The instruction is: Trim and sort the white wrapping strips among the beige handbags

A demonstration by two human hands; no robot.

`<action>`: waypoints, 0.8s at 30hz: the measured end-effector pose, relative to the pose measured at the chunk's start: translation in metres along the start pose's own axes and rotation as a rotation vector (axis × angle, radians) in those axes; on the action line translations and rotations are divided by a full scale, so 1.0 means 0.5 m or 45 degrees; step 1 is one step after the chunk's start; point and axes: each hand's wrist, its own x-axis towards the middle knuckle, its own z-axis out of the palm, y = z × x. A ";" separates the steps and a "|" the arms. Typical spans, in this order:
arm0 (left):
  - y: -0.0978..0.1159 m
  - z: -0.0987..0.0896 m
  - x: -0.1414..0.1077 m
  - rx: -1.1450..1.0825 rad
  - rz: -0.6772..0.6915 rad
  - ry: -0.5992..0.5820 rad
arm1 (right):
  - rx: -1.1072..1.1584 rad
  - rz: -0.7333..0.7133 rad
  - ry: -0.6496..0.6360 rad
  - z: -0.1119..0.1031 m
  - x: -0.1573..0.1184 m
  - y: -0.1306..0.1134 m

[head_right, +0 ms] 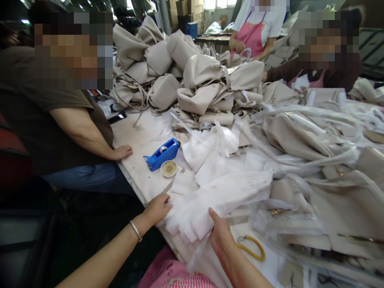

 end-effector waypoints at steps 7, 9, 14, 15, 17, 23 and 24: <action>0.098 0.030 -0.072 -0.226 0.357 0.243 | -0.115 0.077 0.051 -0.038 -0.048 0.004; 0.121 0.057 -0.085 -0.270 0.358 0.158 | -0.187 0.112 0.055 -0.044 -0.057 -0.001; 0.159 0.112 -0.098 -0.246 0.291 0.077 | -0.419 0.149 0.160 -0.061 -0.071 -0.010; 0.165 0.116 -0.100 -0.246 0.277 0.070 | -0.445 0.144 0.153 -0.066 -0.072 -0.011; 0.174 0.119 -0.108 -0.250 0.265 0.076 | -0.472 0.130 0.126 -0.077 -0.072 -0.011; 0.175 0.134 -0.175 -0.223 0.264 0.139 | -0.634 0.069 0.208 -0.108 -0.062 -0.002; 0.174 0.139 -0.186 -0.238 0.268 0.126 | -0.645 0.058 0.212 -0.111 -0.062 0.000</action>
